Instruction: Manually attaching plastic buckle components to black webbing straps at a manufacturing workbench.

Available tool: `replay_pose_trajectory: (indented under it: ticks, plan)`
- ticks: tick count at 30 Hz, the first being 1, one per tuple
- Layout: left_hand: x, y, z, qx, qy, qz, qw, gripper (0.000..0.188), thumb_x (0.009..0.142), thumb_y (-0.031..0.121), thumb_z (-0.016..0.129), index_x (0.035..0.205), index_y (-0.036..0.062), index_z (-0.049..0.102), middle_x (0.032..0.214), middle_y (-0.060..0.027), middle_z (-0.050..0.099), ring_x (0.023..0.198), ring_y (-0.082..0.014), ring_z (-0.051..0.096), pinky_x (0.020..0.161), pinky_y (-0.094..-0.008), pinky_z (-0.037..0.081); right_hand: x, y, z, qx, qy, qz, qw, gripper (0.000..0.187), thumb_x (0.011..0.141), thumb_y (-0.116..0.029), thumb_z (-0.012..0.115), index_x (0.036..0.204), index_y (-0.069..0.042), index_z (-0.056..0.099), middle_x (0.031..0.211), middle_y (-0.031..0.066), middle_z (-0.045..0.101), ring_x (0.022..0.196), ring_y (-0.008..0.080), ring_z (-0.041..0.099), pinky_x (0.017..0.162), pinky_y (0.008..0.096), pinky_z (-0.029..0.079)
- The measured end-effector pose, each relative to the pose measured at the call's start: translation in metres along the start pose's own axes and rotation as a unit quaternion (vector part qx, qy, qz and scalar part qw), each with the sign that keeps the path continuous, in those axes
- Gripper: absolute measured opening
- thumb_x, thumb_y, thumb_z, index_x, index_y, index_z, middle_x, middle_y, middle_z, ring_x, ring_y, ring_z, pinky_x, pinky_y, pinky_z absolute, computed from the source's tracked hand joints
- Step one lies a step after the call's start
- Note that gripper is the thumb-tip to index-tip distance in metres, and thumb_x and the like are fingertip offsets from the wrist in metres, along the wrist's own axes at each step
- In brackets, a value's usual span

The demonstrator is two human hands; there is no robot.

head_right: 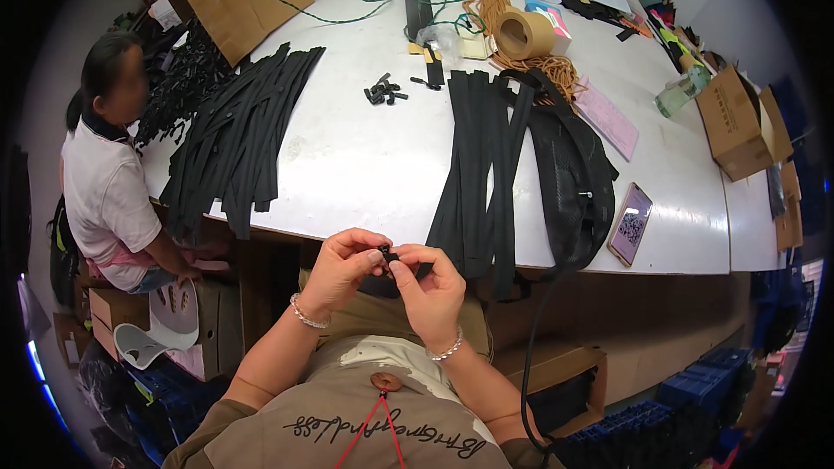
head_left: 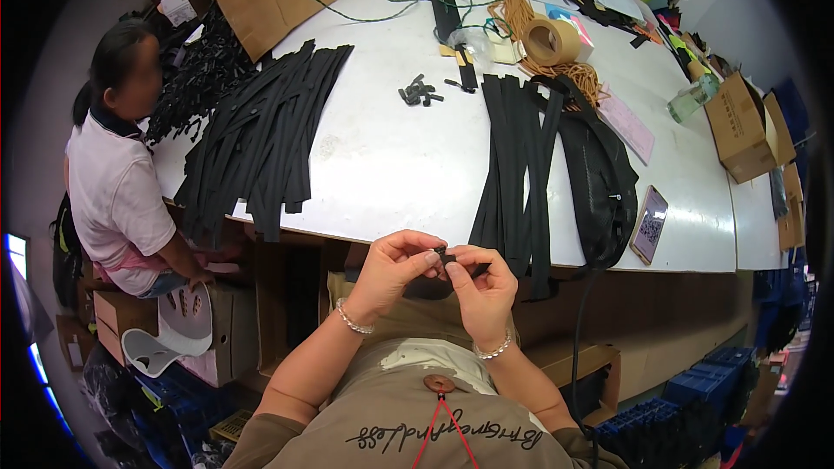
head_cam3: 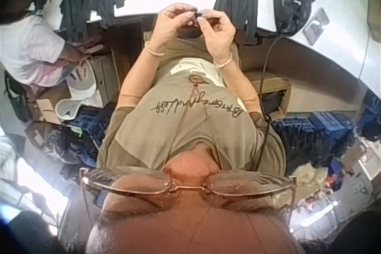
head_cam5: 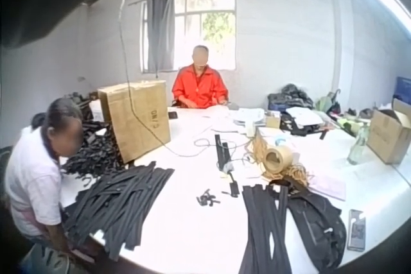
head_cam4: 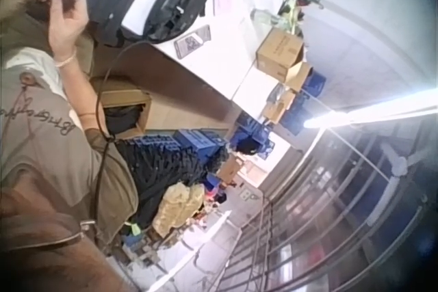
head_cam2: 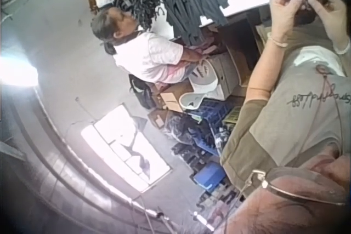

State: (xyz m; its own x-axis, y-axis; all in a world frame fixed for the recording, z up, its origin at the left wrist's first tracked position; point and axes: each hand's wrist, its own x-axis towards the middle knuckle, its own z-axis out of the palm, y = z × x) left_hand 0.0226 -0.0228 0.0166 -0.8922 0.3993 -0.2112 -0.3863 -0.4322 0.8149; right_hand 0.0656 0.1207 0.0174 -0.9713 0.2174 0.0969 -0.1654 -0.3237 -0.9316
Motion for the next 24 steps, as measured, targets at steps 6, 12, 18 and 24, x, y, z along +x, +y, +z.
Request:
replay_pose_trajectory:
  ticks: [6, 12, 18, 24]
  plan:
    - [-0.004, 0.003, 0.005, -0.059, 0.013, -0.019, 0.998, 0.014, 0.082, -0.002, 0.061, 0.097, -0.0013, 0.060, 0.095, -0.0111, 0.064, 0.085, -0.0137, 0.062, 0.075, -0.0261, 0.053, 0.001, 0.004, 0.001, -0.057, -0.012, -0.042, 0.997, 0.011, 0.081, 0.008, 0.060, 0.090, 0.003, 0.056, 0.096, 0.0102, 0.061, 0.086, 0.0118, 0.058, 0.074, 0.0225, 0.048]
    - [-0.002, 0.013, 0.000, 0.033, 0.032, 0.072, 0.996, 0.017, 0.081, -0.004, 0.062, 0.098, 0.0001, 0.059, 0.096, -0.0102, 0.064, 0.086, -0.0137, 0.062, 0.075, -0.0252, 0.053, -0.001, -0.006, 0.004, 0.021, -0.018, 0.037, 0.999, 0.009, 0.083, 0.006, 0.059, 0.091, 0.005, 0.056, 0.088, 0.0106, 0.062, 0.077, 0.0126, 0.061, 0.067, 0.0234, 0.052]
    - [0.002, 0.013, -0.012, 0.022, 0.007, 0.059, 0.998, 0.019, 0.082, -0.002, 0.062, 0.099, 0.0020, 0.059, 0.100, -0.0098, 0.065, 0.085, -0.0125, 0.062, 0.070, -0.0224, 0.051, 0.004, -0.020, 0.003, 0.057, -0.083, 0.183, 0.978, 0.014, 0.085, 0.001, 0.060, 0.097, 0.007, 0.058, 0.078, 0.0114, 0.064, 0.065, 0.0137, 0.062, 0.060, 0.0244, 0.053]
    - [-0.001, 0.017, -0.014, 0.066, -0.036, 0.029, 0.997, 0.015, 0.082, -0.001, 0.062, 0.097, 0.0016, 0.063, 0.096, -0.0082, 0.066, 0.084, -0.0104, 0.062, 0.070, -0.0225, 0.051, 0.008, -0.020, 0.000, 0.070, -0.104, 0.212, 0.969, 0.007, 0.084, -0.001, 0.061, 0.086, 0.006, 0.061, 0.073, 0.0093, 0.063, 0.062, 0.0126, 0.061, 0.054, 0.0235, 0.052]
